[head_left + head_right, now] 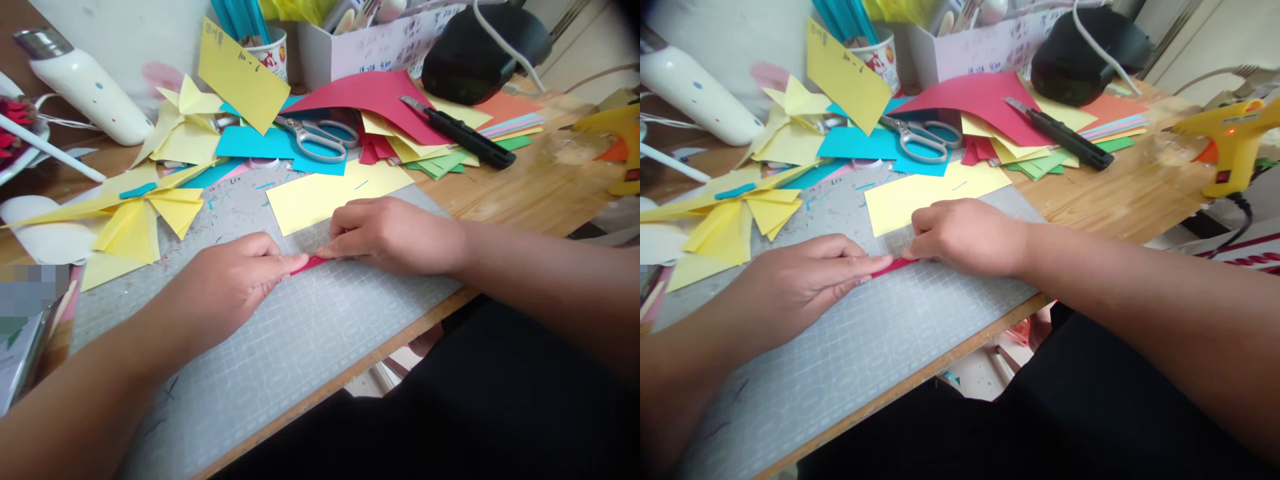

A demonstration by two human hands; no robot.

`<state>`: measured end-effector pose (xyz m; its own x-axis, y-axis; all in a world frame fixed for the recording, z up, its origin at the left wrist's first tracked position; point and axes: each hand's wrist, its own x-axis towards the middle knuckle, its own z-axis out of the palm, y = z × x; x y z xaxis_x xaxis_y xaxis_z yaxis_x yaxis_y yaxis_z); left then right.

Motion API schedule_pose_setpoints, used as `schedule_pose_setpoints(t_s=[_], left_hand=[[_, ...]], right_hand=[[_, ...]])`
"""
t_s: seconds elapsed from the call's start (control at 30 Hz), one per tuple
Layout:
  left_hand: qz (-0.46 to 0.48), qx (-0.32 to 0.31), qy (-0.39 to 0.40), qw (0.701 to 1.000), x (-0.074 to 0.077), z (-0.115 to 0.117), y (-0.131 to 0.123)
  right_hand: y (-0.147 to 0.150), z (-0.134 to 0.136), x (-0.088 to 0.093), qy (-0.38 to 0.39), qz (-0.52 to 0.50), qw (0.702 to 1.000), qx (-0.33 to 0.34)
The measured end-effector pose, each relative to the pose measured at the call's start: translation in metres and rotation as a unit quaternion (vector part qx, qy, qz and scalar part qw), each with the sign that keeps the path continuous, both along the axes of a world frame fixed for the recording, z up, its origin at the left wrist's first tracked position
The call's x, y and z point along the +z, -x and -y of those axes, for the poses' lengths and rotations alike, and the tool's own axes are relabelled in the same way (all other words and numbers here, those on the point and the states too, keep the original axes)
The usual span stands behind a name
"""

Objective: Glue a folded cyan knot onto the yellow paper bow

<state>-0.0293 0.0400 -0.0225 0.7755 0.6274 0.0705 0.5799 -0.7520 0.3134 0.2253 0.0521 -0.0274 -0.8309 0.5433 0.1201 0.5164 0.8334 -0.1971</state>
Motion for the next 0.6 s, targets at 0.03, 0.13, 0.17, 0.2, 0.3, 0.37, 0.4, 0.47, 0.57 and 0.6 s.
schedule_pose_setpoints(t_s=[0.03, 0.13, 0.17, 0.2, 0.3, 0.37, 0.4, 0.47, 0.57, 0.6], left_hand=[[-0.001, -0.003, -0.004, 1.000, -0.0001, -0.0001, 0.0003], [-0.005, -0.009, -0.016, 1.000, 0.0000, 0.0007, 0.0005], [-0.007, -0.009, -0.020, 1.000, 0.0001, 0.0012, 0.0002], [-0.010, -0.006, -0.023, 1.000, 0.0002, 0.0017, -0.0003], [-0.018, 0.005, -0.023, 1.000, 0.0004, 0.0031, -0.0027], [-0.023, 0.012, -0.021, 0.999, 0.0006, 0.0040, -0.0046], [-0.025, 0.016, -0.019, 0.999, 0.0008, 0.0045, -0.0055], [-0.032, 0.019, -0.018, 0.999, 0.0012, 0.0057, -0.0065], [-0.037, 0.014, -0.016, 0.999, 0.0012, 0.0067, -0.0059], [-0.036, 0.007, -0.013, 0.999, 0.0010, 0.0067, -0.0053]], right_hand=[[0.0006, -0.0004, 0.0009, 0.004, 0.004, 1.000, -0.001], [0.0021, -0.0013, 0.0028, 0.013, 0.017, 1.000, -0.007], [0.0026, -0.0015, 0.0032, 0.014, 0.021, 1.000, -0.010], [0.0030, -0.0016, 0.0036, 0.015, 0.026, 0.999, -0.014], [0.0041, -0.0014, 0.0050, 0.019, 0.038, 0.999, -0.028], [0.0047, -0.0009, 0.0059, 0.020, 0.040, 0.999, -0.031], [0.0050, -0.0005, 0.0063, 0.020, 0.039, 0.999, -0.031], [0.0052, 0.0002, 0.0068, 0.021, 0.035, 0.999, -0.033], [0.0048, 0.0012, 0.0065, 0.022, 0.027, 0.999, -0.038], [0.0044, 0.0014, 0.0061, 0.021, 0.023, 0.999, -0.036]])
